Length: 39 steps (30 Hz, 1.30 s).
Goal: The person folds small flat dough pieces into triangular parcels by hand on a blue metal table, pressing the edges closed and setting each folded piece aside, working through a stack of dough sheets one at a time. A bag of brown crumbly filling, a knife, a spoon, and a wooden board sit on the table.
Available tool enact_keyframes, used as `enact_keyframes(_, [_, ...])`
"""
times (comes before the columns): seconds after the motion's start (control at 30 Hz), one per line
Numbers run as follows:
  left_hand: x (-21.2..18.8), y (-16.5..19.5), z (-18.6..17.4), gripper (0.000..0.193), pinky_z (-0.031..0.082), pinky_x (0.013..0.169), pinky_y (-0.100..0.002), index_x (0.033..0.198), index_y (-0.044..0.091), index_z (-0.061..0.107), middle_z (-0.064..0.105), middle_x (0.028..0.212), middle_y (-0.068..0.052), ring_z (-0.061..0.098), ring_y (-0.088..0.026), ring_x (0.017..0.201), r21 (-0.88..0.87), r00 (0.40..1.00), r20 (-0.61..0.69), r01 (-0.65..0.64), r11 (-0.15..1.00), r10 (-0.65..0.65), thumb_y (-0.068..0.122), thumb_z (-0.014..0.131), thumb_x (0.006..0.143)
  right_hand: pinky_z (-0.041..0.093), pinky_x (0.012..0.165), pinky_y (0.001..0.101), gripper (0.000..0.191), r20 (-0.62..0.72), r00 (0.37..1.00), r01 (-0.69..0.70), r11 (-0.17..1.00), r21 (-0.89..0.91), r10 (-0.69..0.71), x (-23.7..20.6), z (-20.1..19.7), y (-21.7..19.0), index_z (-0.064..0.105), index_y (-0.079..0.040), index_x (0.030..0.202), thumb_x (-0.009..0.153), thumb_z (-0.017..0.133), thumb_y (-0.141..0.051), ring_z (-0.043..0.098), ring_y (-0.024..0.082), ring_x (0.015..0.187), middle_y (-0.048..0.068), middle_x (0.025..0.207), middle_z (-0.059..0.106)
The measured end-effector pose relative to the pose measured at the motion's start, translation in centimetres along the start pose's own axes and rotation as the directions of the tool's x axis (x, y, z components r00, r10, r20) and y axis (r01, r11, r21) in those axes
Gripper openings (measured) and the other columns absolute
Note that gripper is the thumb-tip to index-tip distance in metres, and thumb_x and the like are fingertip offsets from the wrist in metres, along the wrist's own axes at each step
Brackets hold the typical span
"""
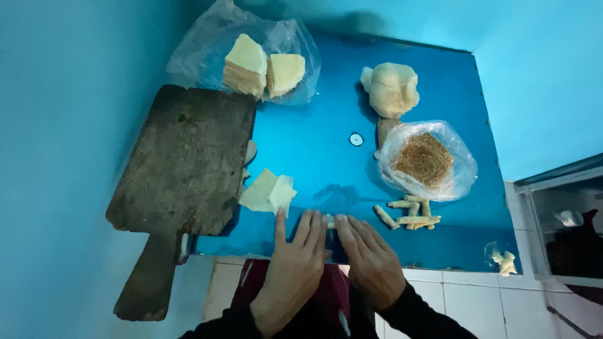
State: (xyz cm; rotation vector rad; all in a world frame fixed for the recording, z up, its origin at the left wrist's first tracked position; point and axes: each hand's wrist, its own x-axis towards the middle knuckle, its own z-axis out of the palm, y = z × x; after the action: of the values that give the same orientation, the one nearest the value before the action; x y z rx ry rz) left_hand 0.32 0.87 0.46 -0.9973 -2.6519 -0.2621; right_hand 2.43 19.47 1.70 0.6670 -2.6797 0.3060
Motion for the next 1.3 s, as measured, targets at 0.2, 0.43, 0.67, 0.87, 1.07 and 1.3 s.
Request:
enact_keyframes(0.2, [3.3,-1.6,0.5,0.087,0.016,0.113,-0.074,0.144,-0.009,0.049,0.045,0.154,-0.025,0.034,-0.041,0.147,-0.078,0.987,-0.021,0.155,0.985,-0.158,0.055,0.062,0.087,0.027,0.115,0.0595,0.078,0.131,0.988,-0.074,0.994,-0.077,0.083,1.8,-0.1,1.1,0.034,0.007,0.152,0.077,0.055,0.004,0.044,0.042,0.143,0.023,0.152,0.048])
enact_keyframes(0.43, [-0.6,-4.4,-1.2,0.056,0.043,0.11,-0.053,0.145,-0.008,0.046,0.049,0.145,-0.028,0.047,-0.042,0.135,-0.131,0.94,0.004,0.338,0.932,-0.341,0.023,0.062,0.101,0.042,0.106,0.0556,0.063,0.049,0.981,-0.182,0.98,-0.079,0.186,3.4,1.6,1.5,0.035,-0.009,0.159,0.103,0.061,-0.013,0.067,0.028,0.103,0.01,0.109,0.07])
enact_keyframes(0.67, [-1.6,-4.7,-0.8,0.056,0.043,0.096,-0.056,0.147,-0.007,0.038,0.05,0.142,-0.029,0.049,-0.047,0.127,-0.251,0.895,-0.06,0.416,0.874,-0.443,0.006,0.056,0.095,0.043,0.094,0.057,0.07,-0.231,0.94,-0.315,0.901,-0.3,0.251,1.8,-2.2,5.0,0.036,0.004,0.154,0.095,0.067,-0.017,0.066,0.032,0.106,0.016,0.113,0.07])
enact_keyframes(0.87, [-1.8,-5.1,0.0,0.057,0.045,0.103,-0.054,0.153,-0.006,0.03,0.048,0.142,-0.029,0.051,-0.046,0.131,-0.61,0.85,0.108,0.467,0.64,-0.516,-0.006,0.044,0.098,0.05,0.098,0.0474,0.085,-0.154,0.983,-0.016,0.894,0.449,0.095,8.8,4.7,-2.3,0.033,0.004,0.154,0.079,0.073,-0.005,0.059,0.044,0.117,0.028,0.14,0.059])
enact_keyframes(1.07, [-1.7,-5.7,0.4,0.055,0.054,0.096,-0.051,0.154,-0.004,0.029,0.047,0.145,-0.03,0.051,-0.045,0.133,-0.695,0.853,0.065,0.411,0.59,-0.518,0.007,0.048,0.104,0.056,0.086,0.0395,0.083,0.097,0.949,-0.307,0.818,0.486,0.298,11.9,4.2,-3.1,0.034,-0.011,0.162,0.085,0.063,0.005,0.071,0.031,0.103,0.011,0.112,0.078])
enact_keyframes(1.3, [1.4,-4.6,0.5,0.06,0.062,0.076,-0.044,0.155,0.005,0.037,0.068,0.114,-0.021,0.075,-0.031,0.104,-0.814,0.812,0.326,0.501,0.294,-0.484,0.016,0.057,0.099,0.058,0.092,0.0342,0.066,0.205,0.89,-0.353,0.33,0.876,0.408,8.5,1.4,0.1,0.035,-0.007,0.159,0.098,0.06,0.002,0.073,0.021,0.103,0.014,0.107,0.075])
